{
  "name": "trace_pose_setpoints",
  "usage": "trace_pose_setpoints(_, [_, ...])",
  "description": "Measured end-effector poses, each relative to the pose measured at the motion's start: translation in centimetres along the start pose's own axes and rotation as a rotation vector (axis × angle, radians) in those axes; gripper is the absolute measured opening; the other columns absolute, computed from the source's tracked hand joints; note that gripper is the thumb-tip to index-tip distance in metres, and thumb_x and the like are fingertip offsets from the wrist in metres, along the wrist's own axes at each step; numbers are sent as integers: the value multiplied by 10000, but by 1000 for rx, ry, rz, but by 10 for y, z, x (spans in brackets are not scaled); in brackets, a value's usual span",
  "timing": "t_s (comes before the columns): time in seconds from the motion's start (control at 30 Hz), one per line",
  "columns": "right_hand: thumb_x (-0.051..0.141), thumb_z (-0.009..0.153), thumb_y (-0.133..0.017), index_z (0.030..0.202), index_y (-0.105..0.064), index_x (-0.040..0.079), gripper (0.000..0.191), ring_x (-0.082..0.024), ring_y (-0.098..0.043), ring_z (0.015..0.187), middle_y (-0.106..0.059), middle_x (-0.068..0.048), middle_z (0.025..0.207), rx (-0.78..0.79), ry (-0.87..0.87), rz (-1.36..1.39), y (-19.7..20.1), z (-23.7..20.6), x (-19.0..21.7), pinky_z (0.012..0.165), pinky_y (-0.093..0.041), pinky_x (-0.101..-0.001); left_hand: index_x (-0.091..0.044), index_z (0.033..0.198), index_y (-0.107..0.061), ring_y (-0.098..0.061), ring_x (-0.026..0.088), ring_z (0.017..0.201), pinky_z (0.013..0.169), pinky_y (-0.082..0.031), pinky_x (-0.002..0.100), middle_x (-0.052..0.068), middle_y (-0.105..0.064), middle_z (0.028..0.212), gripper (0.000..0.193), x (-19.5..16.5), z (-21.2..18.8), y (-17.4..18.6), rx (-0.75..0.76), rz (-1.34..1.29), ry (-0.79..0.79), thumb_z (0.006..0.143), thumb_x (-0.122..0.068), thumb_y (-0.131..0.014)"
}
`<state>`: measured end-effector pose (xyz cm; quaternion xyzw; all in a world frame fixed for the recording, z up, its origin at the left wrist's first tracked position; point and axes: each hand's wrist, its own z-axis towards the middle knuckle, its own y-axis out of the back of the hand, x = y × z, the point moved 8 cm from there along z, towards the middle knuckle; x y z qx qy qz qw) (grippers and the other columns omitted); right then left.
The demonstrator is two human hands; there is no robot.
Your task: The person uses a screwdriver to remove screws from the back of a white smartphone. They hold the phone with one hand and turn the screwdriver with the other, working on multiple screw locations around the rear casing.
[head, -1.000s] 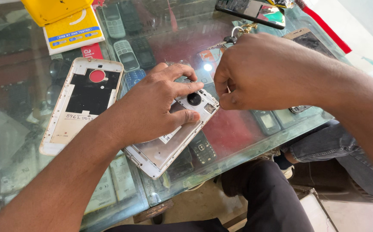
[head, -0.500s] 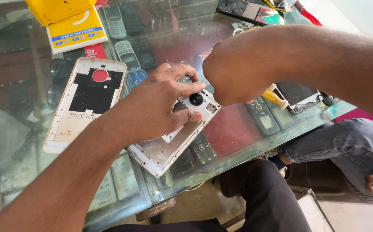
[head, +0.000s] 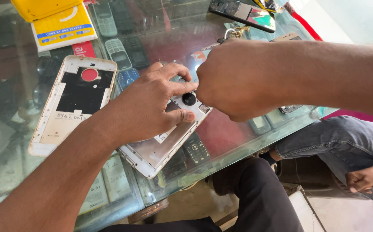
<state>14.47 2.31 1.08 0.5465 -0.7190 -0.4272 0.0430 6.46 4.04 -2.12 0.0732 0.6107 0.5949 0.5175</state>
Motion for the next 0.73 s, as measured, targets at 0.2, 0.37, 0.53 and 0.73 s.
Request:
trace_pose_setpoints(0.2, [137,866,-696,765,-723,86,116,-255,-731,778,-685,-57,733,58,137,-201,-5,-9,18,659,-585,-418,-56,1260,-701,-517,328,1261,1076,-421,451,83,-592,1329,532,-4,-1,2,1,-5,-15,813,-324,-803])
trace_pose_setpoints(0.37, [496,981,-606,833,-733,100,441,-323,-708,774,-712,-115,753,112,-188,166,4,-8,-8,729,-552,-450,-62,1268,-694,-515,327,1249,1057,-422,445,80,-579,1342,540,-5,-2,4,-13,-14,-17,801,-312,-801])
trace_pose_setpoints(0.53, [287,942,-572,747,-757,31,371,-351,-708,744,-722,-176,751,170,-256,237,3,-4,-13,740,-564,-470,-75,1290,-681,-532,303,1230,1061,-429,432,60,-585,1343,538,-2,-6,3,-1,-20,14,813,-303,-784])
trace_pose_setpoints(0.73, [255,819,-668,823,-739,57,210,-325,-711,786,-724,-162,789,94,-176,165,2,2,-10,763,-562,-445,-65,1290,-674,-517,313,1250,1072,-420,439,77,-577,1364,565,-1,-5,3,2,-2,1,812,-338,-801])
